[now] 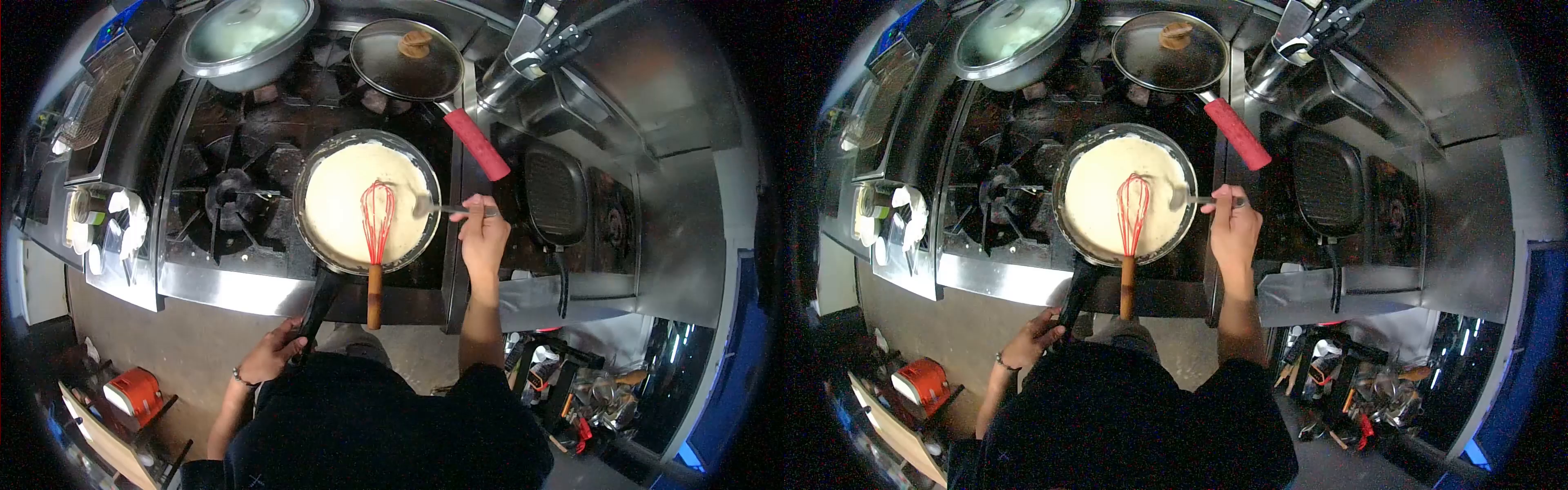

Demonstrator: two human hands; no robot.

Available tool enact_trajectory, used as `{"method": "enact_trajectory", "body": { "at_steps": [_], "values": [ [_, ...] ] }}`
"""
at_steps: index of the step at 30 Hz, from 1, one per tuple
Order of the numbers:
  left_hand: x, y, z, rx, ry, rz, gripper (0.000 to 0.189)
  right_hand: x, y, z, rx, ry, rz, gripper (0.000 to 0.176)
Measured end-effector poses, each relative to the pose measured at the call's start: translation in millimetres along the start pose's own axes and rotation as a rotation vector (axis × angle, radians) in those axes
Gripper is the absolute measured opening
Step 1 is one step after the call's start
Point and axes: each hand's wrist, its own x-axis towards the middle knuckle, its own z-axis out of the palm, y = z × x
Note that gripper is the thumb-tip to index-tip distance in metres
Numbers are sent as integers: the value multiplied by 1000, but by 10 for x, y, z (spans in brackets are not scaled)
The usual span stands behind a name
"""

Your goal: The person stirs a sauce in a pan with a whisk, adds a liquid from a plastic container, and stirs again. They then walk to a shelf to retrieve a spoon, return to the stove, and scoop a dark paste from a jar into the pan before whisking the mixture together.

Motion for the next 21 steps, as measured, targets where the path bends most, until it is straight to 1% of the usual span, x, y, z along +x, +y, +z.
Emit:
{"method": "enact_trajectory", "body": {
  "at_steps": [1, 3, 5, 7, 10, 14, 16, 17, 19, 20, 21],
  "values": [
    [-4, 7, -2, -1, 1, -2, 41, 5, -15, 0, 0, -2, 1, 29],
    [-2, 17, -6, 28, -17, 0, 41, 22, -53, -3, 127, 47, 57, 31],
    [13, -53, -3, -4, -15, -10, 41, 87, -104, -11, 130, 56, 93, 31],
    [11, -68, -7, -32, -11, -21, 41, 121, -80, 2, -45, 37, -61, 29],
    [6, -48, -9, -27, -16, -21, 42, 52, -206, -59, -48, 9, -48, 28],
    [9, -59, -7, -17, -10, -12, 42, -36, -355, -201, -35, 34, -60, 30],
    [1, -45, -3, -5, -8, -14, 43, -89, -430, -261, 45, 103, -122, 25],
    [-8, -14, 0, 3, -2, -30, 43, -117, -453, -279, 45, 102, -122, 25],
    [-11, 17, -1, 12, 5, -46, 43, -155, -481, -303, 189, 177, -239, 22],
    [-11, 23, -2, 26, 4, -60, 43, -155, -468, -271, 256, 204, -267, 24],
    [-12, 27, -3, 41, 3, -75, 43, -130, -425, -234, 256, 205, -267, 24]
  ]
}}
